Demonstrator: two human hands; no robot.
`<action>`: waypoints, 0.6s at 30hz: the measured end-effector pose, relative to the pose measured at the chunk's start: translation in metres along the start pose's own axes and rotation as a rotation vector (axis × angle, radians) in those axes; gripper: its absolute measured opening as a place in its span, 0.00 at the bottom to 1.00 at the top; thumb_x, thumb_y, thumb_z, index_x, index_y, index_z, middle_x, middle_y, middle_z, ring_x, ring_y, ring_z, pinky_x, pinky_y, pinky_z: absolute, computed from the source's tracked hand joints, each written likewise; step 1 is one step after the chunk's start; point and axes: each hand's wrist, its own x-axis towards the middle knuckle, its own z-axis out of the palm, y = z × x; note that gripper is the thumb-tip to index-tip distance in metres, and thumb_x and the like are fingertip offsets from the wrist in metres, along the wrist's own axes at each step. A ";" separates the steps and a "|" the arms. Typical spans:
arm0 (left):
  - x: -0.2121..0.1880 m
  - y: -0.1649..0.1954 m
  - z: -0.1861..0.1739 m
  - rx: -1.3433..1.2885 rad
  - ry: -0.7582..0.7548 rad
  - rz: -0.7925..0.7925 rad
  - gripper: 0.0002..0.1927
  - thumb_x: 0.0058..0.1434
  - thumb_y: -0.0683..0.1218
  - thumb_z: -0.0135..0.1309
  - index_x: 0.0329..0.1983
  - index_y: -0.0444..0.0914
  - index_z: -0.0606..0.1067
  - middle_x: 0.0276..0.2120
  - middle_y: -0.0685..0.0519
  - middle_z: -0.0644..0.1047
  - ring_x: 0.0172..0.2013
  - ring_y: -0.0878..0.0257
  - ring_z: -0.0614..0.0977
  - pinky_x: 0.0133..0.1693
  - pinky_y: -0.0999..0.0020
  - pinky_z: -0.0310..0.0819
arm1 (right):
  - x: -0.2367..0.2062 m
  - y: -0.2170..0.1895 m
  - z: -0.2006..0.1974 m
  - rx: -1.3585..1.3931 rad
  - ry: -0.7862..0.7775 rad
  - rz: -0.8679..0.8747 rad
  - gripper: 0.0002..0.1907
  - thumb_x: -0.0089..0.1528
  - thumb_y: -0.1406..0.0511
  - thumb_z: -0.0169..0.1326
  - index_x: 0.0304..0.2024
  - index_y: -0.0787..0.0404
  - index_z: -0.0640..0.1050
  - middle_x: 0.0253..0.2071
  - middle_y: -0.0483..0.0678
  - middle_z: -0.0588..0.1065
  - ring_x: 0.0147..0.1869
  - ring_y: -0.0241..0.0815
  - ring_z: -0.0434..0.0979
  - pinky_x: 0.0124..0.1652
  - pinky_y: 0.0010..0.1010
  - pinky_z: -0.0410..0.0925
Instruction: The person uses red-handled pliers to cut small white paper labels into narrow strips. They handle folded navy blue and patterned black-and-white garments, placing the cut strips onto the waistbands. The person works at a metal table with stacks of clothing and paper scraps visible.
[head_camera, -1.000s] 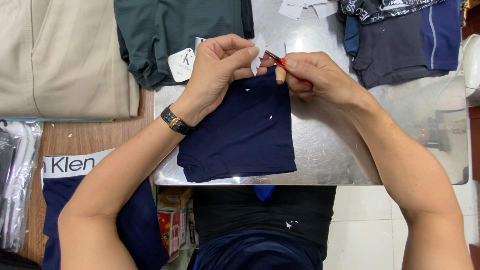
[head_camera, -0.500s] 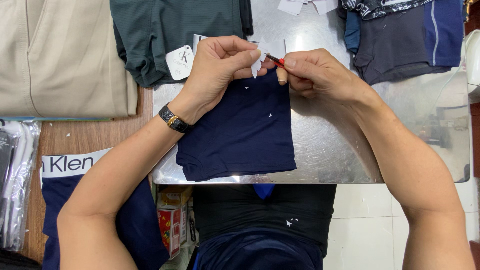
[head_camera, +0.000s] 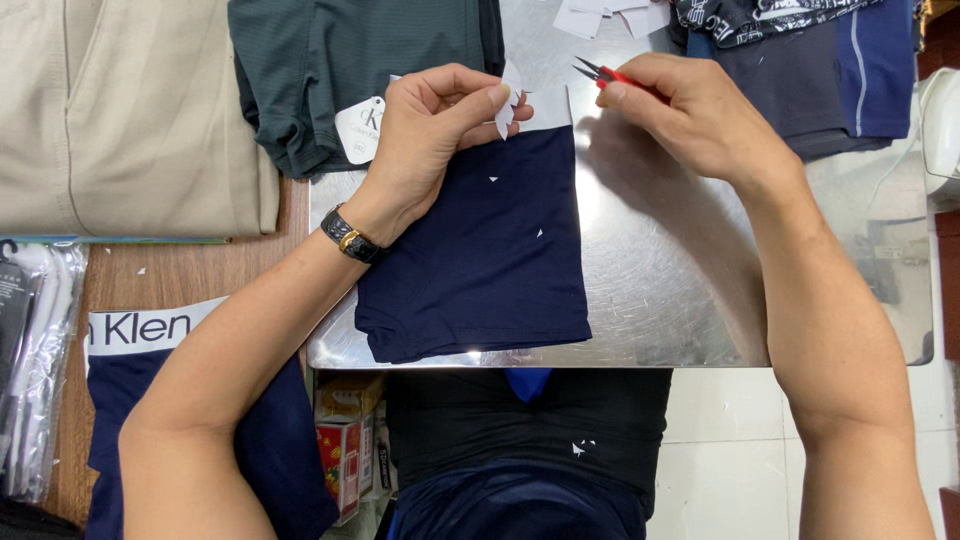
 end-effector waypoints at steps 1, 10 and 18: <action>0.000 -0.001 0.000 0.007 0.010 0.009 0.07 0.69 0.40 0.57 0.45 0.30 0.80 0.40 0.44 0.84 0.41 0.63 0.87 0.42 0.73 0.84 | -0.001 -0.002 -0.003 -0.146 0.035 -0.078 0.16 0.71 0.55 0.55 0.48 0.62 0.80 0.31 0.44 0.71 0.34 0.34 0.68 0.34 0.29 0.65; -0.014 -0.015 0.015 0.113 0.054 0.190 0.06 0.70 0.39 0.58 0.46 0.30 0.81 0.37 0.49 0.83 0.37 0.68 0.84 0.43 0.78 0.81 | -0.003 -0.043 0.034 0.641 0.130 -0.142 0.16 0.68 0.71 0.64 0.55 0.64 0.72 0.51 0.52 0.80 0.57 0.39 0.83 0.59 0.29 0.77; -0.018 -0.020 0.024 0.104 0.071 0.193 0.05 0.69 0.38 0.57 0.44 0.30 0.81 0.41 0.51 0.82 0.38 0.70 0.83 0.43 0.79 0.81 | -0.005 -0.038 0.056 0.661 0.197 -0.131 0.15 0.68 0.74 0.63 0.51 0.65 0.70 0.45 0.54 0.80 0.50 0.39 0.84 0.53 0.27 0.78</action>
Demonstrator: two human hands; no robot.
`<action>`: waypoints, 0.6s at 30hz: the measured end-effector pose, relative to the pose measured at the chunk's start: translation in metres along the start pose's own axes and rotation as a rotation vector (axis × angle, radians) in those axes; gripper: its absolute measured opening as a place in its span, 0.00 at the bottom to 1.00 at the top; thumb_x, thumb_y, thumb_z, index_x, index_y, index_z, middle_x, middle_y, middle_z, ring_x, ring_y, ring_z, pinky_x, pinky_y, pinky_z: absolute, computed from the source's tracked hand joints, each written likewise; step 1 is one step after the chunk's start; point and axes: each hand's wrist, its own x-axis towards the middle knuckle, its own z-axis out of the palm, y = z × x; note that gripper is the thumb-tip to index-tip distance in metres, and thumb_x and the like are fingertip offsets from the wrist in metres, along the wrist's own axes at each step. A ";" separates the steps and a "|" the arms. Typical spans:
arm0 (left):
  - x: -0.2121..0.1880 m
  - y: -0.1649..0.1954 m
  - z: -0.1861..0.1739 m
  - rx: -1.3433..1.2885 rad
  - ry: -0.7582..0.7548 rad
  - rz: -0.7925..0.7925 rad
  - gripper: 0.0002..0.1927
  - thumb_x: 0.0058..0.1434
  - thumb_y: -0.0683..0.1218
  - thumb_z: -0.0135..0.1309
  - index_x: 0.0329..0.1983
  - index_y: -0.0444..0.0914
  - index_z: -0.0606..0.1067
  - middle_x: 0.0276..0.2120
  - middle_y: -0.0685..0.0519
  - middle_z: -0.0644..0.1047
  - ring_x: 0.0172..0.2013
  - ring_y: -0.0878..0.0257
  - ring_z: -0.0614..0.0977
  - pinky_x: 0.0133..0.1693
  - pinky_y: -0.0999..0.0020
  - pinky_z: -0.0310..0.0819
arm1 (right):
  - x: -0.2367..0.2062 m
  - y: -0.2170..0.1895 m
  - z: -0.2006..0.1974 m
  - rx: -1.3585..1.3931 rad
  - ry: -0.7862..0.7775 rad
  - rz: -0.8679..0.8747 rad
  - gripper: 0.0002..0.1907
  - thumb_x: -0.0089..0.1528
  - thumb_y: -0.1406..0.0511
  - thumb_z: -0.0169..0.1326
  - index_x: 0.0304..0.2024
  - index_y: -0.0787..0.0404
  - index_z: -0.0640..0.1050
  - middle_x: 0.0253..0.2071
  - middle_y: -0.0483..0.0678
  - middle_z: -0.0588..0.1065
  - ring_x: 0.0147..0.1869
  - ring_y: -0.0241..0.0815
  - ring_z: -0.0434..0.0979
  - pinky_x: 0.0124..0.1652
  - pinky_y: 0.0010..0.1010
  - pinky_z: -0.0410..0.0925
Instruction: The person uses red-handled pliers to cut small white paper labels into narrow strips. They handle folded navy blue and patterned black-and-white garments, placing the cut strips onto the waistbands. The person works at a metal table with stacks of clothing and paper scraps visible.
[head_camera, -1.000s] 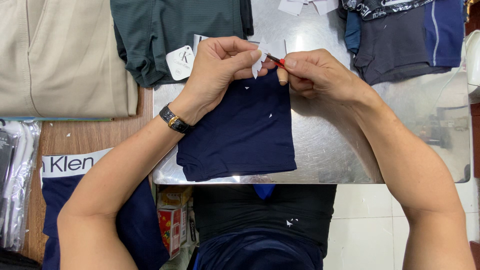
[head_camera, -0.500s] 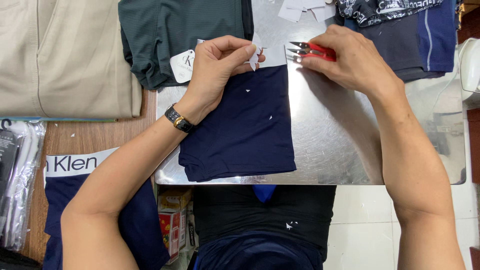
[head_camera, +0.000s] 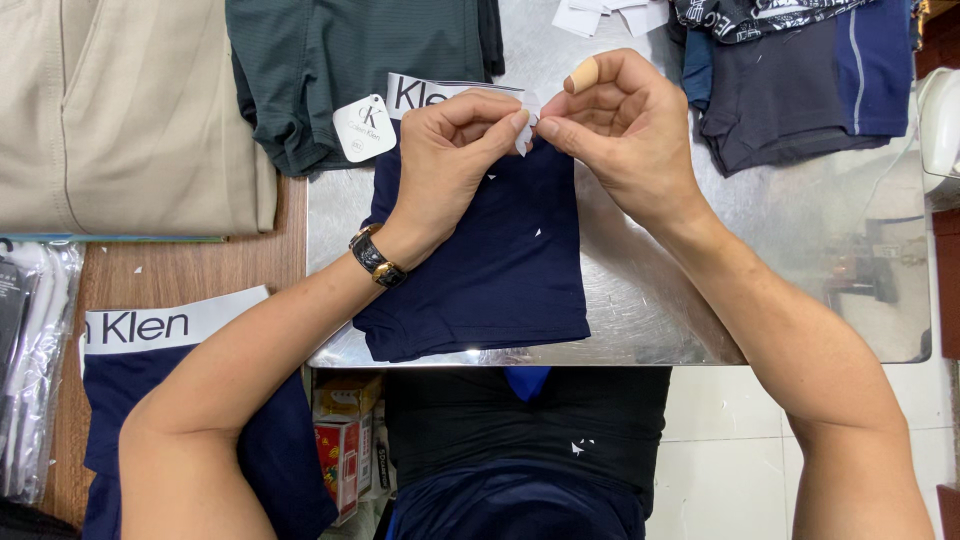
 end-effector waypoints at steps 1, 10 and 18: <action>0.000 0.000 0.000 0.012 0.000 0.002 0.05 0.69 0.38 0.57 0.44 0.30 0.81 0.40 0.51 0.82 0.37 0.70 0.83 0.43 0.79 0.81 | 0.000 0.000 -0.001 0.035 0.004 0.017 0.14 0.68 0.74 0.62 0.50 0.64 0.69 0.45 0.54 0.80 0.49 0.39 0.84 0.52 0.27 0.78; -0.002 0.002 0.003 0.011 -0.020 0.021 0.05 0.70 0.38 0.57 0.44 0.31 0.81 0.38 0.49 0.83 0.37 0.69 0.85 0.44 0.78 0.82 | 0.003 0.006 -0.006 0.218 -0.049 0.095 0.15 0.70 0.73 0.59 0.49 0.60 0.65 0.43 0.53 0.79 0.47 0.39 0.83 0.51 0.28 0.79; 0.010 -0.006 -0.017 0.079 -0.016 -0.033 0.07 0.72 0.41 0.55 0.45 0.31 0.78 0.39 0.49 0.84 0.39 0.70 0.83 0.41 0.79 0.76 | 0.001 -0.014 -0.013 -0.384 -0.541 -0.156 0.06 0.62 0.75 0.60 0.41 0.63 0.77 0.39 0.44 0.79 0.46 0.36 0.81 0.48 0.26 0.74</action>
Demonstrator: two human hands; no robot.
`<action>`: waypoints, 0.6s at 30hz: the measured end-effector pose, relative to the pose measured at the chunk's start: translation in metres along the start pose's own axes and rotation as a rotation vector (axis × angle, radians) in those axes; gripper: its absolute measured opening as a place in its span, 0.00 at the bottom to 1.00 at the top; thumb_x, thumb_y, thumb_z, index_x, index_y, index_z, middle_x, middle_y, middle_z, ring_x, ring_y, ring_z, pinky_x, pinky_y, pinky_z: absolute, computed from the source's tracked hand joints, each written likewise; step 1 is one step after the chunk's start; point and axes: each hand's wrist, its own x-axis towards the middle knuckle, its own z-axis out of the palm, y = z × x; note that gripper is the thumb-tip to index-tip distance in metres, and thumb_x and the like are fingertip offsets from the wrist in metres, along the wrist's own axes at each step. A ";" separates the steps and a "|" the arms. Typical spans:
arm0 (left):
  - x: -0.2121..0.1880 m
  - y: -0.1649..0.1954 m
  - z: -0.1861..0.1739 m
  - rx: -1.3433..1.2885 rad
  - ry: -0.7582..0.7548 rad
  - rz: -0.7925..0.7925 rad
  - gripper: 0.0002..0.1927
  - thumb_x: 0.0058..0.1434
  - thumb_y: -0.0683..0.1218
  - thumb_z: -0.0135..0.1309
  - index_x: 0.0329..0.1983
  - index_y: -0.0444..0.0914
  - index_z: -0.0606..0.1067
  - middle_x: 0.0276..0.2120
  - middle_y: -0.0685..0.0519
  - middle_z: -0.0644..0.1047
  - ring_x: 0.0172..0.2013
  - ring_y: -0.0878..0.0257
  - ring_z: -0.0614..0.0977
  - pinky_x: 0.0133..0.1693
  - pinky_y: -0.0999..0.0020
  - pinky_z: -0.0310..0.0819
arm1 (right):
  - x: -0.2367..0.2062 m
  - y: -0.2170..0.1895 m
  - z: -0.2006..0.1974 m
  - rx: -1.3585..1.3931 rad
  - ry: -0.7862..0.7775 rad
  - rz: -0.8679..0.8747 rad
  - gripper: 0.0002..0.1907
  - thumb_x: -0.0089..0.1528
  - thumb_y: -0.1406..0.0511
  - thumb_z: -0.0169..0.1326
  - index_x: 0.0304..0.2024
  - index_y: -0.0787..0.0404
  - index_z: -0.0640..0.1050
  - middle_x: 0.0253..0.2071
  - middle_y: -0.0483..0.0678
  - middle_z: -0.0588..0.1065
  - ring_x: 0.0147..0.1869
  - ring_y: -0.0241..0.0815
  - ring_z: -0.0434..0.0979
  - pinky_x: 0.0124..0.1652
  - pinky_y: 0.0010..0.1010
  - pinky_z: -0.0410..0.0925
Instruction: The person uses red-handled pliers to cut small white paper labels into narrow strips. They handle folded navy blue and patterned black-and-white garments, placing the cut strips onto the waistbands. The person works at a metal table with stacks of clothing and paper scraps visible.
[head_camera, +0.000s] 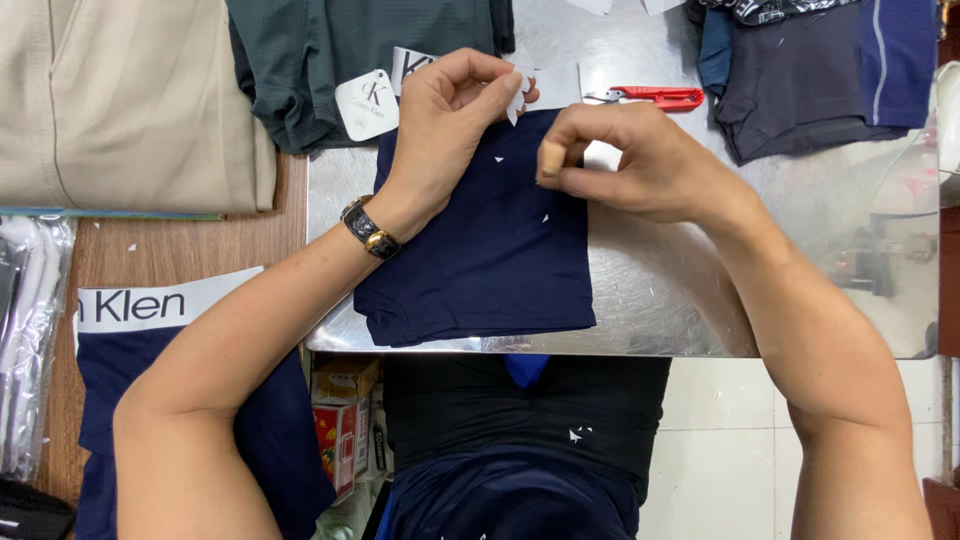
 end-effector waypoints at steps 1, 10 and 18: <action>0.001 -0.003 -0.002 0.025 -0.008 0.016 0.07 0.72 0.41 0.54 0.45 0.31 0.78 0.39 0.49 0.83 0.41 0.69 0.84 0.44 0.78 0.77 | 0.003 0.000 0.008 -0.048 0.012 -0.001 0.06 0.63 0.74 0.60 0.41 0.63 0.78 0.40 0.45 0.79 0.46 0.36 0.81 0.47 0.26 0.74; -0.001 -0.023 -0.005 0.114 0.005 0.067 0.07 0.74 0.42 0.52 0.46 0.32 0.75 0.39 0.52 0.82 0.39 0.74 0.81 0.43 0.80 0.75 | -0.033 -0.022 0.003 0.091 -0.339 0.171 0.14 0.55 0.76 0.54 0.39 0.61 0.86 0.45 0.47 0.79 0.48 0.45 0.78 0.46 0.33 0.73; 0.001 -0.033 -0.010 0.063 0.009 0.055 0.07 0.76 0.43 0.52 0.46 0.32 0.75 0.37 0.54 0.79 0.33 0.76 0.74 0.33 0.81 0.66 | 0.000 -0.035 0.024 -0.198 -0.094 -0.045 0.21 0.60 0.72 0.50 0.56 0.67 0.76 0.59 0.59 0.74 0.57 0.54 0.77 0.53 0.40 0.72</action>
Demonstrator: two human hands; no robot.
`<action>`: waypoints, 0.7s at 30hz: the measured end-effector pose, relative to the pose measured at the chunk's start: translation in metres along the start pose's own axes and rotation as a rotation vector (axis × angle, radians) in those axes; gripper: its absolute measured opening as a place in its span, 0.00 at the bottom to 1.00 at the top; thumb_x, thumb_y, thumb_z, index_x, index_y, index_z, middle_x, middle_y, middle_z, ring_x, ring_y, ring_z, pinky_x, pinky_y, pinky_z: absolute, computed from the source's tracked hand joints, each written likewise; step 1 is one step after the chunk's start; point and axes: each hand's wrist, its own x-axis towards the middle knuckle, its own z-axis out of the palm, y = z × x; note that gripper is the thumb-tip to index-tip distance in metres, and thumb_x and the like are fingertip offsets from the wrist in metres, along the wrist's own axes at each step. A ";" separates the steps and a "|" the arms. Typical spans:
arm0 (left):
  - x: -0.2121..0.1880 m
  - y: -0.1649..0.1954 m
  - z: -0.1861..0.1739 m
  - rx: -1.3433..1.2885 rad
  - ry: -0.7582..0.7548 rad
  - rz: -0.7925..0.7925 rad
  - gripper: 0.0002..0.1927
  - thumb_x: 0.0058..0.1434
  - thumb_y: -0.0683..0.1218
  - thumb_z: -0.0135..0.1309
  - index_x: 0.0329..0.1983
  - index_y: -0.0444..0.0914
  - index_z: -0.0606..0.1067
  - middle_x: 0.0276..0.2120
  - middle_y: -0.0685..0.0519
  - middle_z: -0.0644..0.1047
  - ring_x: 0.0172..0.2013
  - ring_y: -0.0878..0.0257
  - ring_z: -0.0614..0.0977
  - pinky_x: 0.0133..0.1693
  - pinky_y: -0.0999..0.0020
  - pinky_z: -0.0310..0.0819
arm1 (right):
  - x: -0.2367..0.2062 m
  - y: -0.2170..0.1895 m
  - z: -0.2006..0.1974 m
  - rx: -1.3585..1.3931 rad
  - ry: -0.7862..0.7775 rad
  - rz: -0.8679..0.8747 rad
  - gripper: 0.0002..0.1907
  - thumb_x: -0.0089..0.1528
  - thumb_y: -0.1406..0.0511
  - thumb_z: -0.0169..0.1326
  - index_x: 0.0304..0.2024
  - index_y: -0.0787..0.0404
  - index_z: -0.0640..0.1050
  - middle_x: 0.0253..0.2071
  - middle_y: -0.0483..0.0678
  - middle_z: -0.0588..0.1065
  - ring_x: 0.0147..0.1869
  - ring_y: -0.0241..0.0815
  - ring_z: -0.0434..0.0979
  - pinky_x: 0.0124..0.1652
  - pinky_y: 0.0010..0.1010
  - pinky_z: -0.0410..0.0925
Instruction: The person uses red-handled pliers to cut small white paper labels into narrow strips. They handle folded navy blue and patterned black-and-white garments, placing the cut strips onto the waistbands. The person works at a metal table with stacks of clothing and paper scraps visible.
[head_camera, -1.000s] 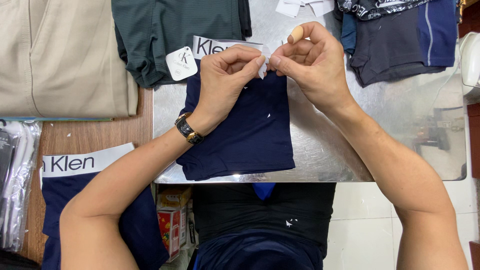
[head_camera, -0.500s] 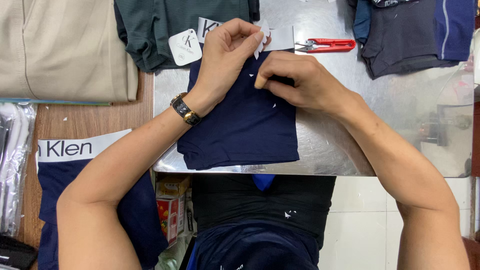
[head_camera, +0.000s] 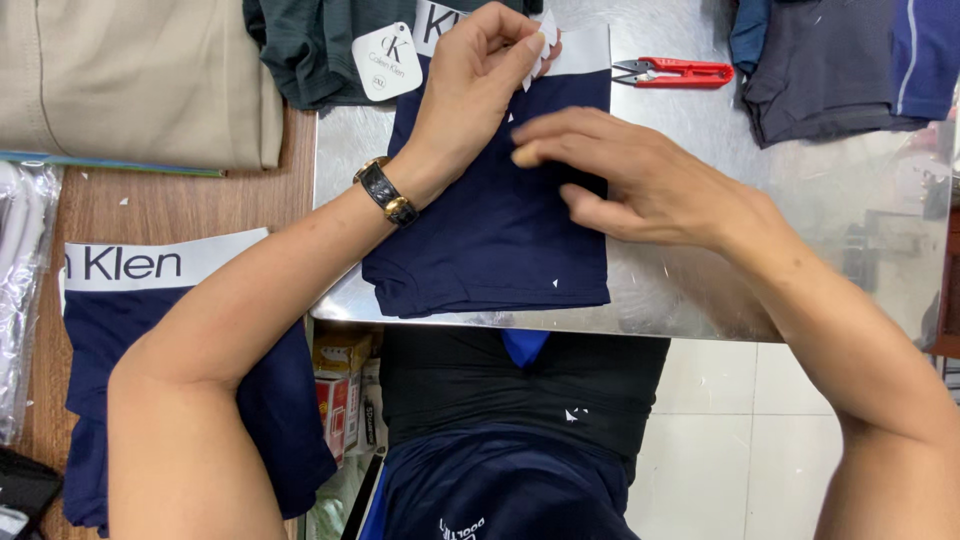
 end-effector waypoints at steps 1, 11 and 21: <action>0.001 0.000 0.000 -0.034 -0.007 0.006 0.07 0.76 0.43 0.51 0.46 0.32 0.75 0.38 0.54 0.80 0.36 0.76 0.77 0.38 0.82 0.70 | 0.008 0.002 0.008 -0.092 0.055 -0.096 0.21 0.61 0.71 0.50 0.57 0.70 0.75 0.60 0.62 0.72 0.59 0.60 0.75 0.55 0.45 0.69; -0.002 -0.006 -0.002 -0.026 0.019 0.027 0.07 0.75 0.42 0.51 0.46 0.32 0.75 0.40 0.52 0.82 0.41 0.72 0.82 0.45 0.80 0.77 | -0.082 -0.018 0.021 0.587 -0.122 0.052 0.21 0.70 0.53 0.48 0.49 0.59 0.84 0.52 0.51 0.79 0.61 0.49 0.75 0.57 0.45 0.67; 0.000 0.000 -0.002 -0.085 -0.013 0.017 0.07 0.75 0.43 0.51 0.46 0.33 0.75 0.41 0.53 0.83 0.38 0.74 0.80 0.39 0.81 0.72 | -0.011 -0.021 0.026 0.077 0.053 -0.052 0.18 0.71 0.56 0.47 0.52 0.60 0.79 0.62 0.52 0.75 0.69 0.50 0.75 0.66 0.44 0.69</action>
